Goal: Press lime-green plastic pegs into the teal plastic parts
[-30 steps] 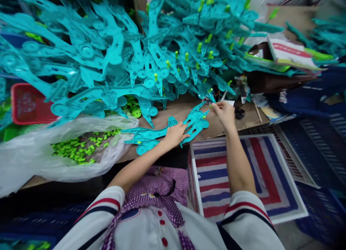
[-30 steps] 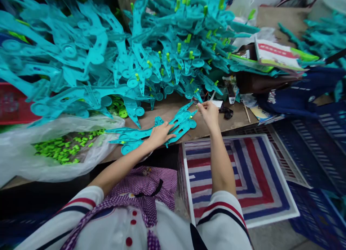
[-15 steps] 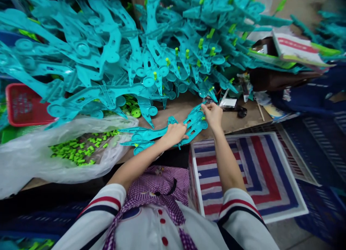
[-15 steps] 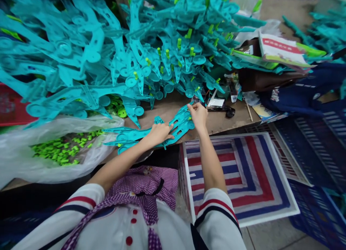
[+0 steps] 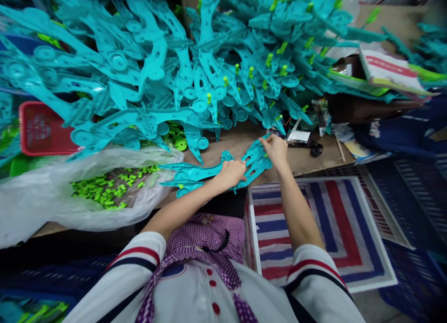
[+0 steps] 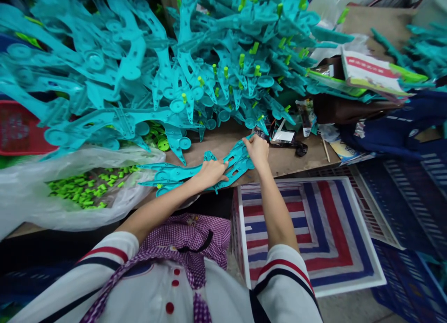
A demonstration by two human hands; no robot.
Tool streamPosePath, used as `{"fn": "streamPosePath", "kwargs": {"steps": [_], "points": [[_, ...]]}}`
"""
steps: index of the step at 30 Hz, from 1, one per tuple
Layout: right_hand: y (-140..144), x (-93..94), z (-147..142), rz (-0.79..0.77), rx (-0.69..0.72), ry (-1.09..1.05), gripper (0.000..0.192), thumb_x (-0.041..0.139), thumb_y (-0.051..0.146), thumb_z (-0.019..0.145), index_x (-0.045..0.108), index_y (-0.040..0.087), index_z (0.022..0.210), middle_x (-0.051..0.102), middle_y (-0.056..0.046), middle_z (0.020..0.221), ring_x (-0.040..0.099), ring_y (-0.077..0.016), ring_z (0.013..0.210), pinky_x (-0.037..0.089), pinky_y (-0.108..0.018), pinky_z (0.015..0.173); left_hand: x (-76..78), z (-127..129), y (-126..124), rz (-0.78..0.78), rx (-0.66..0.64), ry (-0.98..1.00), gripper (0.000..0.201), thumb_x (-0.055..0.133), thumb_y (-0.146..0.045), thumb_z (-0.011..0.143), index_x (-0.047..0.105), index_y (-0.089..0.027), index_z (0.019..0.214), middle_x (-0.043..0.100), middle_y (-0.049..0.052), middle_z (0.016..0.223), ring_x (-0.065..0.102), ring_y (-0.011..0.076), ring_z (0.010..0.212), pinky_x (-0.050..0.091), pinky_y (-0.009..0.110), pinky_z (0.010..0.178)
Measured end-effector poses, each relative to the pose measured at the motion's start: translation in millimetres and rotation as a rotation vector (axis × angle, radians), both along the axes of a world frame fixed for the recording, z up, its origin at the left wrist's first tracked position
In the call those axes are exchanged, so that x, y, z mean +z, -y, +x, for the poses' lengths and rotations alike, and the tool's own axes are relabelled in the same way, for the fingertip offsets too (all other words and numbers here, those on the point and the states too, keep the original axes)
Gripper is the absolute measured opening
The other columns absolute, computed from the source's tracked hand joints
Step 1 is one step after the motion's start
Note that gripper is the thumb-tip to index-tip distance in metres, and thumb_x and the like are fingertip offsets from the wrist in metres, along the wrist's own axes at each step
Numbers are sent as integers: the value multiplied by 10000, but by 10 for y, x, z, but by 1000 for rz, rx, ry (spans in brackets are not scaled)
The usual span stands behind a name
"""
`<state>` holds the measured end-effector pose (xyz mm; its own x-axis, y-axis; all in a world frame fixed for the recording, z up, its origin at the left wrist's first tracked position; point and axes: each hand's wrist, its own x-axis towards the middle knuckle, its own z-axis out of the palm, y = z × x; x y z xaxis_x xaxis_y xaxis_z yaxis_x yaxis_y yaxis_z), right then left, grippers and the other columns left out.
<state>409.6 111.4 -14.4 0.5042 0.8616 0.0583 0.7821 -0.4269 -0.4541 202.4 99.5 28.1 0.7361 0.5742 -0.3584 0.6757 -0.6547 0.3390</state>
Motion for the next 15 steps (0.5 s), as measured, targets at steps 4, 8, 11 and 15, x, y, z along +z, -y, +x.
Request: {"fn": "streamPosePath", "kwargs": {"steps": [4,8,11,15], "points": [[52,-69,-40,42,-14,-60,419,503,589,902,604,201,779,677,-73,668,640,-258,743,457,-378,796,-14,5,0,17,-8,-12,506,719,-395,840,608,-113,1244,687,199,1154,676,336,1064,538,371,810],[-9,-31,-38,-45,-4,14,415,523,590,890,609,201,776,664,-101,699,617,-285,785,449,-428,832,-54,21,11,38,5,-14,489,711,-392,848,611,-109,1234,688,205,1141,685,324,1044,534,355,798],[-72,35,-36,-75,32,34,454,490,626,895,622,200,809,652,-117,731,601,-301,814,446,-459,836,-78,32,19,23,14,-13,481,718,-369,845,612,-91,1222,696,213,1109,690,332,1024,533,359,783],[-100,37,-73,-44,39,53,501,470,665,887,631,193,840,648,-126,742,593,-305,826,445,-467,832,-114,30,23,24,11,21,485,734,-389,825,626,-91,1193,693,209,1112,685,353,1024,533,384,779]]}}
